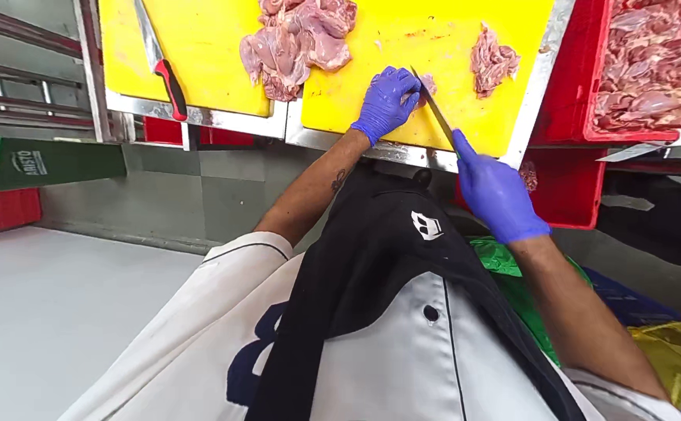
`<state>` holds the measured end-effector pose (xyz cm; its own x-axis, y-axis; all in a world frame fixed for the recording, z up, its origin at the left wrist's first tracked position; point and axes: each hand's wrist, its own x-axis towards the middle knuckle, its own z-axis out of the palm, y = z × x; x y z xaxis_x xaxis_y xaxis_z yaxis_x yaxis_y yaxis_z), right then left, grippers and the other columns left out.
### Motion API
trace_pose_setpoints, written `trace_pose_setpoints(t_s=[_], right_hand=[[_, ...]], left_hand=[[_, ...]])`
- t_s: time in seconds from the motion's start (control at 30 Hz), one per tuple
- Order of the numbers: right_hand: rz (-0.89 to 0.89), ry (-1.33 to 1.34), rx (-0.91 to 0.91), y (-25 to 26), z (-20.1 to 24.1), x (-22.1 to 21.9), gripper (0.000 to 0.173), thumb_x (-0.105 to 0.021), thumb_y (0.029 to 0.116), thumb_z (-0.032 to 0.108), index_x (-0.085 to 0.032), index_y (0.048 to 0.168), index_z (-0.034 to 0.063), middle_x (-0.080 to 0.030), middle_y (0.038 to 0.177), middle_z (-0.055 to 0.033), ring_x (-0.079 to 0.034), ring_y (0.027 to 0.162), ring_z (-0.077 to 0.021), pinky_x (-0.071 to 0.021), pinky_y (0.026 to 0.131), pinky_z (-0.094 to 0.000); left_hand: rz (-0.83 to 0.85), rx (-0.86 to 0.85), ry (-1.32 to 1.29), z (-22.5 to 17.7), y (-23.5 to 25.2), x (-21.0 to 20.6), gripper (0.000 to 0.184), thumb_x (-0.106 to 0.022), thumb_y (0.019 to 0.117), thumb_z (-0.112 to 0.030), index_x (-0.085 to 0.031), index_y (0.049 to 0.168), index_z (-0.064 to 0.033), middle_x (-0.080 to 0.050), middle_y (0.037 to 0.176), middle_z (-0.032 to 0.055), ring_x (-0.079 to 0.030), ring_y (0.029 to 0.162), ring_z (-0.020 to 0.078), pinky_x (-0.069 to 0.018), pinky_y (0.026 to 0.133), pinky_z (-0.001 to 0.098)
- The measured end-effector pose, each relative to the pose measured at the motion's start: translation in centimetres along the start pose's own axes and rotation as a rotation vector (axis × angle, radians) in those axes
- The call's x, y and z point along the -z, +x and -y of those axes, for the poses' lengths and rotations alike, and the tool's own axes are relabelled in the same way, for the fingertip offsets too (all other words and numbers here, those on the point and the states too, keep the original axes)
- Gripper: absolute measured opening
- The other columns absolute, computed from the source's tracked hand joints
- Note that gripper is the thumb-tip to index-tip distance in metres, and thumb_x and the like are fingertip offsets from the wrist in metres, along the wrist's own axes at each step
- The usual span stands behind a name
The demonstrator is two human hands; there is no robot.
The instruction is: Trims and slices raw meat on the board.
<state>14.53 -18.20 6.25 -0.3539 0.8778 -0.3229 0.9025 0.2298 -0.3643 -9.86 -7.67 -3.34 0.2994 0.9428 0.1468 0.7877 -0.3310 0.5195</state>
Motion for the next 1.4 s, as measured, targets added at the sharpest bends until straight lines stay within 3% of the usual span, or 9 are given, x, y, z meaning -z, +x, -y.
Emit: trace_pose_setpoints(t_s=[0.17, 0.37, 0.5, 0.63, 0.87, 1.0, 1.13, 1.3, 1.4], right_hand=[[-0.066, 0.144, -0.01, 7.7, 3.5, -0.2, 0.053, -0.039, 0.1096, 0.019, -0.033, 0.162, 0.0235, -0.069, 0.086, -0.0221, -0.068, 0.072, -0.0435, -0.0521, 0.058, -0.0606], [0.022, 0.116, -0.035, -1.5, -2.0, -2.1, 0.054, -0.038, 0.1096, 0.028, -0.03, 0.163, 0.0332, -0.069, 0.084, -0.0176, -0.068, 0.074, -0.0384, -0.0532, 0.066, -0.0592], [-0.042, 0.118, -0.034, -1.5, -1.7, -1.2, 0.053, -0.039, 0.1096, 0.026, -0.033, 0.162, 0.0284, -0.07, 0.087, -0.0213, -0.069, 0.077, -0.0419, -0.0526, 0.068, -0.0627], [-0.021, 0.037, 0.005, -1.6, 1.6, -1.3, 0.053, -0.035, 0.1095, 0.027, -0.032, 0.162, 0.0302, -0.069, 0.086, -0.0165, -0.069, 0.076, -0.0382, -0.054, 0.065, -0.0576], [-0.062, 0.098, 0.003, 7.4, 5.6, -2.7, 0.053, -0.037, 0.1093, 0.021, -0.031, 0.162, 0.0257, -0.069, 0.084, -0.0185, -0.068, 0.073, -0.0409, -0.0526, 0.059, -0.0592], [0.009, 0.121, -0.005, 2.5, 2.8, -3.3, 0.055, -0.039, 0.1093, 0.024, -0.028, 0.163, 0.0298, -0.068, 0.084, -0.0177, -0.068, 0.073, -0.0398, -0.0537, 0.062, -0.06], [0.002, 0.122, 0.004, -1.0, -0.3, -2.9, 0.052, -0.038, 0.1096, 0.028, -0.033, 0.162, 0.0316, -0.07, 0.085, -0.0193, -0.068, 0.075, -0.0403, -0.0529, 0.067, -0.061], [0.001, -0.003, 0.061, -1.0, 3.1, -2.0, 0.053, -0.033, 0.1094, 0.027, -0.031, 0.162, 0.0296, -0.068, 0.086, -0.0171, -0.069, 0.075, -0.0393, -0.0531, 0.063, -0.0571], [0.043, -0.031, 0.075, -0.3, 3.6, -2.2, 0.053, -0.033, 0.1094, 0.027, -0.031, 0.162, 0.03, -0.067, 0.084, -0.0164, -0.068, 0.073, -0.0388, -0.0525, 0.06, -0.0566]], left_hand=[[-0.028, -0.023, 0.011, -0.1, 0.0, 0.1, 0.02, -0.061, 0.0943, -0.019, -0.077, 0.102, -0.0106, -0.075, 0.111, 0.0064, -0.066, 0.114, 0.0273, -0.051, 0.098, 0.0453], [-0.072, 0.066, -0.195, 0.6, 0.2, 0.8, 0.019, -0.067, 0.0935, -0.02, -0.077, 0.105, -0.0087, -0.075, 0.109, 0.0064, -0.069, 0.107, 0.0203, -0.0539, 0.097, 0.0381], [-0.169, 0.087, -0.34, 2.1, 0.0, 3.4, 0.019, -0.067, 0.0928, -0.014, -0.073, 0.106, -0.0014, -0.072, 0.105, 0.0119, -0.07, 0.096, 0.0176, -0.0588, 0.084, 0.0309], [0.069, -0.044, -0.154, 2.6, -1.3, 3.4, 0.019, -0.063, 0.0969, -0.019, -0.075, 0.104, -0.0057, -0.071, 0.11, 0.0113, -0.067, 0.108, 0.0246, -0.0535, 0.099, 0.0409], [0.057, -0.056, -0.05, 2.5, -1.7, 2.6, 0.02, -0.063, 0.0958, -0.021, -0.075, 0.101, -0.0062, -0.072, 0.113, 0.0126, -0.067, 0.112, 0.0287, -0.0529, 0.099, 0.0438], [-0.053, -0.001, -0.218, 3.6, -1.7, 2.9, 0.018, -0.066, 0.0951, -0.018, -0.077, 0.101, -0.0045, -0.074, 0.108, 0.0111, -0.07, 0.104, 0.021, -0.0559, 0.096, 0.0369], [-0.252, 0.126, -0.382, 4.3, -2.9, 4.4, 0.017, -0.065, 0.0951, -0.013, -0.073, 0.104, -0.0006, -0.073, 0.103, 0.0114, -0.071, 0.094, 0.0152, -0.0604, 0.081, 0.0302], [-0.039, 0.011, -0.151, 2.6, -5.1, 3.9, 0.019, -0.065, 0.0957, -0.02, -0.075, 0.103, -0.0065, -0.072, 0.109, 0.0099, -0.068, 0.109, 0.023, -0.0544, 0.098, 0.0389], [-0.077, -0.015, -0.042, 2.6, -5.7, 2.7, 0.017, -0.065, 0.0948, -0.02, -0.076, 0.099, -0.0076, -0.074, 0.109, 0.0106, -0.067, 0.111, 0.0278, -0.0535, 0.098, 0.0406]])
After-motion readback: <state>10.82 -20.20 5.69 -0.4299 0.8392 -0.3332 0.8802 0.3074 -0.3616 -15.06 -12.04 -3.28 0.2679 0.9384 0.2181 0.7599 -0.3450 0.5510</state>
